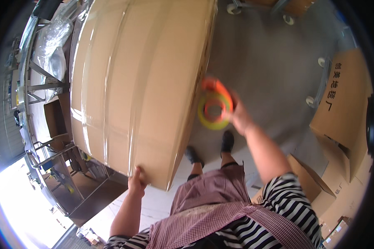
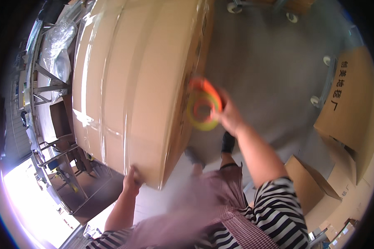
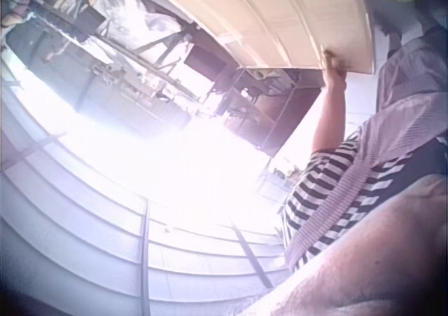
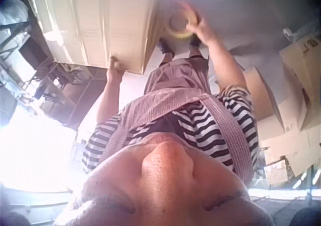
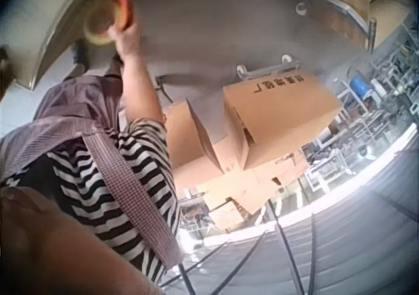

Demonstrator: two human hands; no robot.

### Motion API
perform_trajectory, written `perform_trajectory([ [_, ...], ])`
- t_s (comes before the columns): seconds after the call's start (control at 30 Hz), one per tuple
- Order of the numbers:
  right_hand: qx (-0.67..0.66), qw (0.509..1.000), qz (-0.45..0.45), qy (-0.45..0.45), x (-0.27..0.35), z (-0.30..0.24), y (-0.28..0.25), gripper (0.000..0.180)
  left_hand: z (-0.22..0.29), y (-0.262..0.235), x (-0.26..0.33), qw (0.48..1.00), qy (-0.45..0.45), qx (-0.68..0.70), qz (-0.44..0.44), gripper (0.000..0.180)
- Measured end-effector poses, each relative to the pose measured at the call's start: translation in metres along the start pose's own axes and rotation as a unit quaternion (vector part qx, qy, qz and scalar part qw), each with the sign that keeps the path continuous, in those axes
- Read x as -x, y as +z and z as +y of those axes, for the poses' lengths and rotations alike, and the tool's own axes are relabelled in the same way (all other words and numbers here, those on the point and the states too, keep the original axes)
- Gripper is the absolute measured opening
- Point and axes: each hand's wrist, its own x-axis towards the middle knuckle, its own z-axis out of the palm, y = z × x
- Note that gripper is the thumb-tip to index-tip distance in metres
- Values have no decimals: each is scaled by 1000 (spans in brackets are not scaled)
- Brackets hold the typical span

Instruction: The person closes the top flaps of a cardboard box, applies adhesive tape along the center seam and edges using a handheld dispenser, rotates the box to secure the sides, and writes characters on the side of the box with a black marker.

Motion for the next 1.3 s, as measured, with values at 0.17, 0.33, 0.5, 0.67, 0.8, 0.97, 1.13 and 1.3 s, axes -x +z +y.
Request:
perform_trajectory([
  [0.17, -77, 988, -64, 116, 231, 75, -22, 84, 1, 155, 89, 983, -97, 109, -109, 60],
  [0.33, -176, 958, 162, 157, 314, 43, -56, 81, -32, 301, 149, 928, -172, 144, -297, 64],
  [0.5, -415, 859, 294, 58, 287, 37, -66, 81, -22, 339, 150, 609, -272, -104, -738, 68],
  [0.67, -440, 836, 328, -21, 253, 46, -27, 70, 177, 294, 81, 780, 544, -223, -214, 69],
  [0.8, -295, 881, 369, -29, 229, 34, -38, 64, 208, 166, -50, 883, 377, -277, 46, 80],
  [0.97, -263, 914, 310, -4, 201, 5, -112, 70, 152, 157, -40, 968, 177, -128, -124, 67],
  [1.13, -228, 938, 257, -37, 112, -39, -161, 70, 54, 122, -16, 988, 127, -49, -77, 63],
  [1.3, -72, 996, 50, 4, -28, -113, -176, 63, -44, 97, 57, 943, -112, 155, -271, 89],
])
